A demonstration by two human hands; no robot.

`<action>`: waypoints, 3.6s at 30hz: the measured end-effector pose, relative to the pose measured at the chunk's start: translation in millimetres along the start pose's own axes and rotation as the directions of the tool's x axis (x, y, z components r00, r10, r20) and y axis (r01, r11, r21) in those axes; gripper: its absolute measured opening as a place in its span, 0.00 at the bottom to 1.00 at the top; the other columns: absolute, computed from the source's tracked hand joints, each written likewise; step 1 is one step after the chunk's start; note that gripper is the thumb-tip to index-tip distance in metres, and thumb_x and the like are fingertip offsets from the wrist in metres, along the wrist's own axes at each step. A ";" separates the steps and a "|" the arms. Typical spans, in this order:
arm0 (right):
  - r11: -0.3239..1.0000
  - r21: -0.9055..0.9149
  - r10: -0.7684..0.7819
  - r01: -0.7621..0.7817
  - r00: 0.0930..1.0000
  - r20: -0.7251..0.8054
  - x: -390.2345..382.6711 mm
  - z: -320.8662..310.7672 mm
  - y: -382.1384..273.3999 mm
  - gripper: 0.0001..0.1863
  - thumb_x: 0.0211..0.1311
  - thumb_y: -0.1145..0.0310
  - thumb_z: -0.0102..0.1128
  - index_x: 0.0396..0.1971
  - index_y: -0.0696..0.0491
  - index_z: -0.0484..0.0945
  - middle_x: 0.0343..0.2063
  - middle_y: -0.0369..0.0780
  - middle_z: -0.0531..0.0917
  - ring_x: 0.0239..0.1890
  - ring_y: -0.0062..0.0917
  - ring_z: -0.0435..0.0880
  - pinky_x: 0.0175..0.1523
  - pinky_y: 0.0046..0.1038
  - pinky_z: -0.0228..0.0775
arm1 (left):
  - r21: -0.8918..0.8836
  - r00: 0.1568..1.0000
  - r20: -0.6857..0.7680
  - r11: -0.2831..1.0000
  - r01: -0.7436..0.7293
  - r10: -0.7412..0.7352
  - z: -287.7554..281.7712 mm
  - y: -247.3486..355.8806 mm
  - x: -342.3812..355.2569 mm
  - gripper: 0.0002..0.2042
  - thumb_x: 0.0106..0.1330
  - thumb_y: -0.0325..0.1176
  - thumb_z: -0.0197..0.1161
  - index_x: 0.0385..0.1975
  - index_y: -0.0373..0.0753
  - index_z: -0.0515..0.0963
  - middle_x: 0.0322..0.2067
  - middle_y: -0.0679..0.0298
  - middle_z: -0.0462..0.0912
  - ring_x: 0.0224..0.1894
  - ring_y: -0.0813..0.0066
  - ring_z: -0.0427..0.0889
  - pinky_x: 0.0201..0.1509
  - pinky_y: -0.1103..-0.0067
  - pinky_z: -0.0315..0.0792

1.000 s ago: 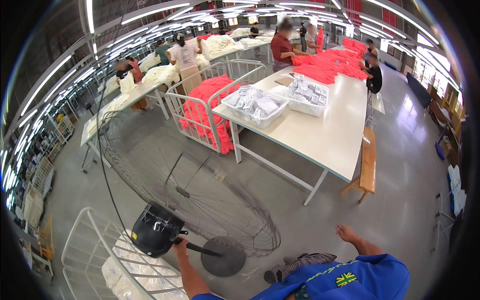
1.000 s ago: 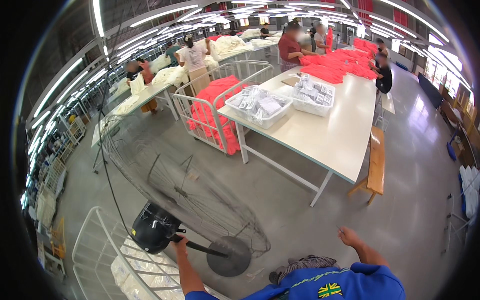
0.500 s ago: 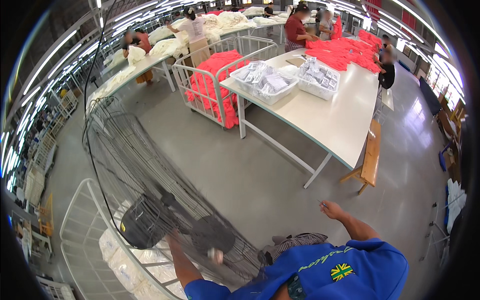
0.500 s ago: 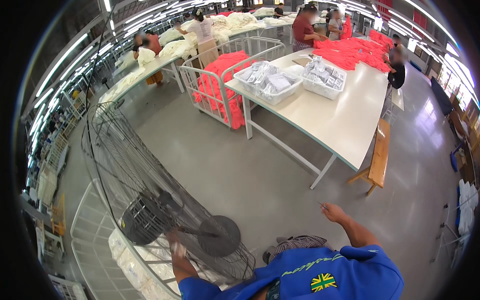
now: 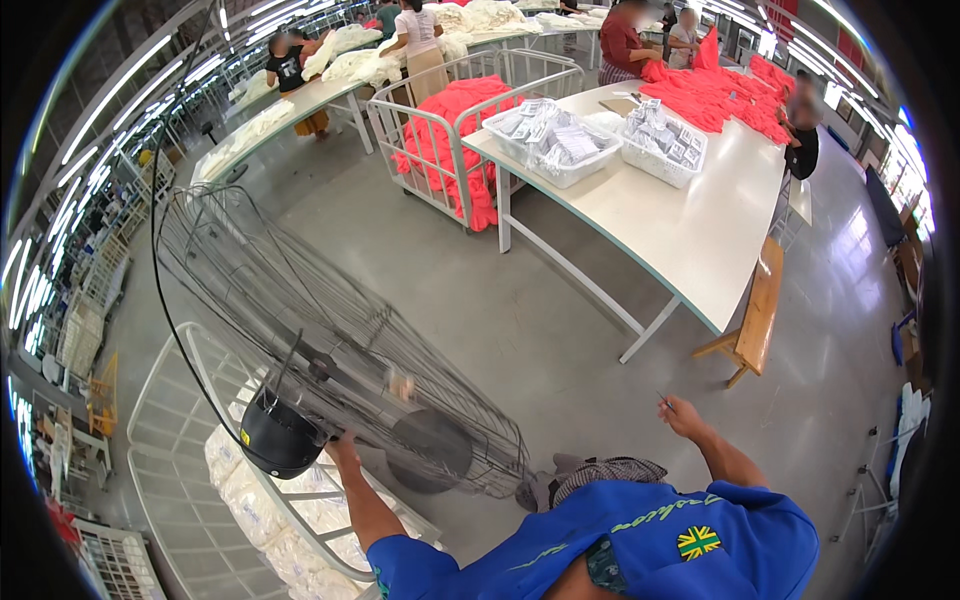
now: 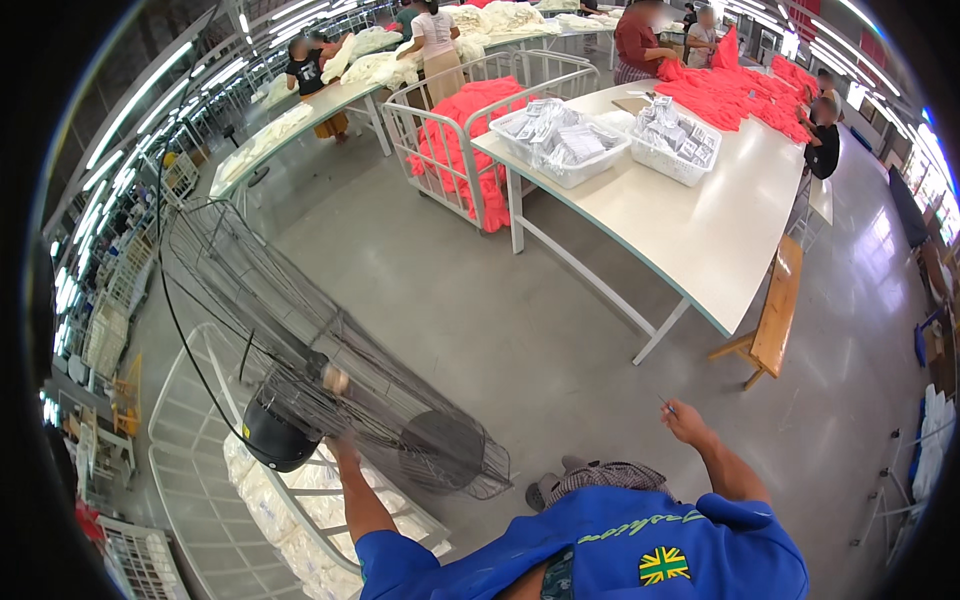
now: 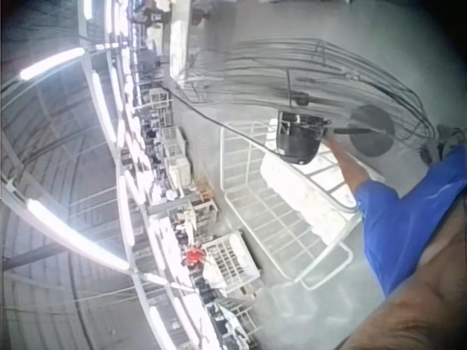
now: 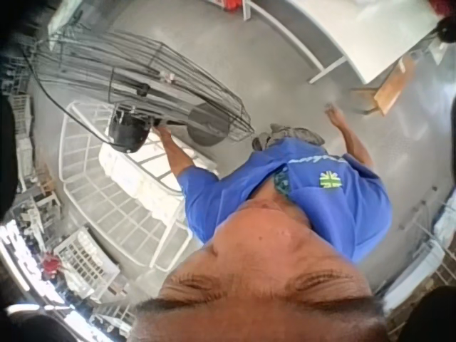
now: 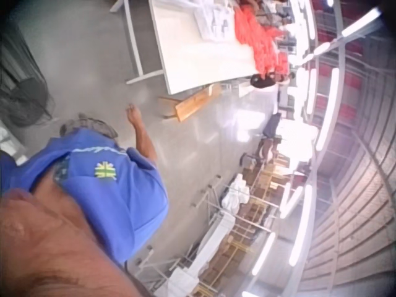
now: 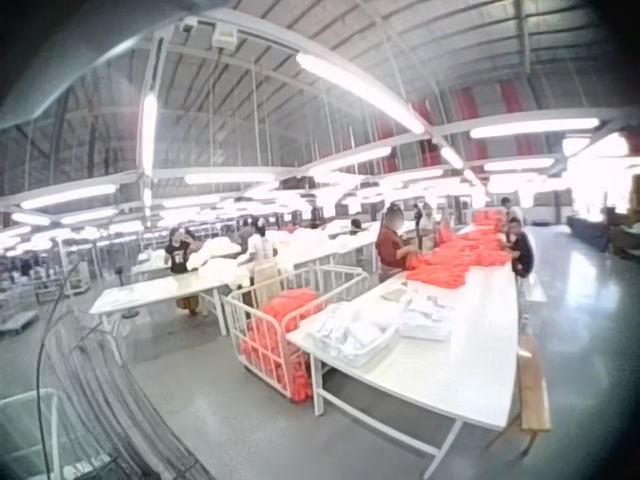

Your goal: The person uses small scissors to trim loose threads from white and pink garments in a factory setting. They handle each item individually, snipping excess fabric and placing the finished pieces into a metal cart.

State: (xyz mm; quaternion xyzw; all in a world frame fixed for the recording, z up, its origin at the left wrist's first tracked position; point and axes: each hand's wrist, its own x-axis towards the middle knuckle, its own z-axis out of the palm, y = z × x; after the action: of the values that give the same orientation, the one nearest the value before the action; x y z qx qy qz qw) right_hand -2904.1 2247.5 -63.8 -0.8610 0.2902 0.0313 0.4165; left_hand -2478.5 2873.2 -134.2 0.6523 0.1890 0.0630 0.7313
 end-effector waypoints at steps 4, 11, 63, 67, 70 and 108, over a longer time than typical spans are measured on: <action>0.998 0.051 -0.033 0.033 0.999 0.004 13.6 -0.2 -9.3 0.13 0.69 0.63 0.45 0.39 0.57 0.72 0.27 0.39 0.81 0.27 0.24 0.80 0.37 0.28 0.73 | -0.037 0.998 -0.036 0.998 -0.059 0.058 -33.2 6.8 17.4 0.31 0.48 0.16 0.59 0.58 0.35 0.66 0.52 0.58 0.73 0.46 0.69 0.74 0.53 0.75 0.66; 0.987 0.137 -0.090 0.080 0.994 0.067 74.5 -2.6 0.4 0.15 0.71 0.61 0.45 0.40 0.58 0.73 0.27 0.40 0.81 0.29 0.23 0.80 0.38 0.26 0.73 | -0.191 0.780 0.561 0.960 -0.203 0.277 -98.3 -9.9 12.3 0.18 0.61 0.28 0.59 0.52 0.37 0.68 0.46 0.62 0.73 0.46 0.69 0.73 0.50 0.67 0.74; 0.809 0.510 -0.432 0.292 0.884 0.180 806.3 14.6 -378.2 0.13 0.71 0.62 0.47 0.42 0.56 0.75 0.32 0.40 0.81 0.34 0.23 0.78 0.41 0.25 0.69 | 0.425 0.473 0.791 0.905 0.030 -0.388 826.7 109.6 277.6 0.13 0.65 0.31 0.59 0.47 0.33 0.74 0.35 0.62 0.83 0.38 0.78 0.81 0.39 0.82 0.73; 0.760 0.617 -0.367 0.204 0.918 0.148 825.3 14.1 -415.2 0.15 0.71 0.62 0.47 0.44 0.58 0.75 0.35 0.42 0.82 0.39 0.24 0.81 0.44 0.26 0.70 | 0.433 0.510 0.788 0.899 -0.060 -0.345 879.6 125.2 339.4 0.10 0.66 0.28 0.58 0.43 0.31 0.75 0.33 0.62 0.82 0.37 0.80 0.80 0.42 0.82 0.74; 0.808 0.557 -0.281 0.193 0.957 0.075 848.2 27.8 -423.9 0.15 0.71 0.61 0.48 0.44 0.58 0.75 0.37 0.43 0.81 0.40 0.26 0.81 0.45 0.27 0.70 | 0.362 0.484 0.844 0.912 -0.194 -0.232 916.2 131.3 382.4 0.08 0.66 0.27 0.58 0.41 0.31 0.76 0.32 0.62 0.82 0.34 0.80 0.80 0.40 0.82 0.74; 0.938 0.345 0.231 0.005 0.734 -0.639 1033.5 82.0 -516.1 0.09 0.61 0.77 0.57 0.41 0.57 0.78 0.27 0.41 0.80 0.31 0.25 0.79 0.41 0.25 0.71 | 0.321 0.168 0.946 0.868 -0.378 -0.277 1272.0 103.7 703.4 0.10 0.65 0.31 0.56 0.40 0.32 0.76 0.28 0.68 0.79 0.27 0.82 0.75 0.33 0.85 0.70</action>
State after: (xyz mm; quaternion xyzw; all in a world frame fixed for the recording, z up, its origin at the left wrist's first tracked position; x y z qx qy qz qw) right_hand -1760.0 2068.3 -61.9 -0.7140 0.4739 -0.3030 0.4169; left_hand -1358.6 1942.9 -70.7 0.7032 -0.3417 -0.3970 0.4808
